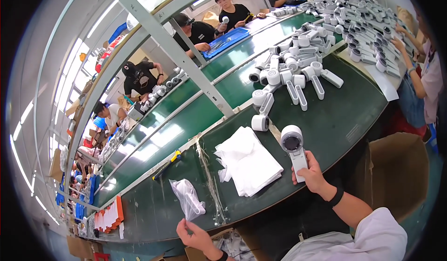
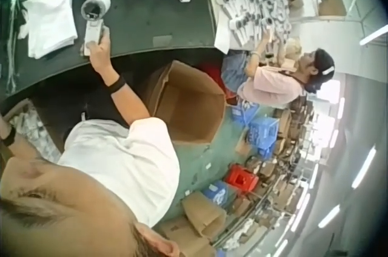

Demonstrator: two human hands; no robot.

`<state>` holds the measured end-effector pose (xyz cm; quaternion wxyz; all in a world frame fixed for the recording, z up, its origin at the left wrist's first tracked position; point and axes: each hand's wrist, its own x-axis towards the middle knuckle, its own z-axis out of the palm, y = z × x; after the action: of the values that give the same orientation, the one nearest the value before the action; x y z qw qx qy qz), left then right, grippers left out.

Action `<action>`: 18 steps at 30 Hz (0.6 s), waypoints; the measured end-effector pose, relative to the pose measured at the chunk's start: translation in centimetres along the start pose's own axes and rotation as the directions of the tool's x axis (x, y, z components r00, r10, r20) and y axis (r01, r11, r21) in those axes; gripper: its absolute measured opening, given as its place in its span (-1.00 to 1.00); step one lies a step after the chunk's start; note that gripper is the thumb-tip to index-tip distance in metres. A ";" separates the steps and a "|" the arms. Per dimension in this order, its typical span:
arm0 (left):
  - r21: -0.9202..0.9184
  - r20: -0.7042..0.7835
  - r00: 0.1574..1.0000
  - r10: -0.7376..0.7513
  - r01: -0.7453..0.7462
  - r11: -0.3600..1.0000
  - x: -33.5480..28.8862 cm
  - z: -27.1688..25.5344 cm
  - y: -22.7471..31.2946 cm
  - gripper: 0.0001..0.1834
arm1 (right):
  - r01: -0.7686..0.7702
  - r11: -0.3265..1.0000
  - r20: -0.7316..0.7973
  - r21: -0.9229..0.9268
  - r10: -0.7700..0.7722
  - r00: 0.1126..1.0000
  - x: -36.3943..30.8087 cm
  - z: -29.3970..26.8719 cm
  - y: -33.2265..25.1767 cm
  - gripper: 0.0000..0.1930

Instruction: The person picks up a handheld fan, slides it into a plastic bag by hand, and places the bagged fan into a cardboard box. This process is repeated for several fans.

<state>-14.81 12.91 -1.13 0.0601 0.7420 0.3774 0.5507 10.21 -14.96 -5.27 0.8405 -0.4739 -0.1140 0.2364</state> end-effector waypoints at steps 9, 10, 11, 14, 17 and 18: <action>-0.430 0.462 0.694 0.552 -0.369 0.824 -1.7 7.7 14.9 -0.69 | 0.022 0.999 -0.010 -0.027 -0.023 1.000 -0.1 -0.5 0.3 -0.51; -0.391 0.530 0.646 0.550 -0.390 0.834 -2.1 8.4 15.2 -0.69 | 0.023 0.999 -0.009 -0.029 -0.023 1.000 -0.2 -0.5 0.3 -0.51; -0.355 0.594 0.592 0.544 -0.415 0.838 -2.4 9.1 15.2 -0.68 | 0.024 0.999 -0.010 -0.030 -0.025 1.000 -0.2 -0.5 0.3 -0.51; -0.312 0.644 0.560 0.521 -0.430 0.848 -3.2 10.0 14.2 -0.73 | 0.014 0.999 -0.012 -0.038 -0.015 1.000 -0.3 -0.5 0.2 -0.50; -0.299 0.665 0.555 0.500 -0.415 0.859 -3.2 10.2 14.2 -0.77 | 0.014 0.999 0.005 -0.033 -0.013 1.000 -0.3 -0.5 0.1 -0.50; -0.304 0.661 0.561 0.499 -0.408 0.861 -3.2 10.3 14.2 -0.78 | 0.011 0.999 0.010 -0.038 -0.011 1.000 -0.2 -0.5 0.1 -0.50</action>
<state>0.70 4.26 -0.39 0.1025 0.9634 0.0862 0.2322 10.19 -15.40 -5.56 0.8322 -0.4880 -0.1250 0.2319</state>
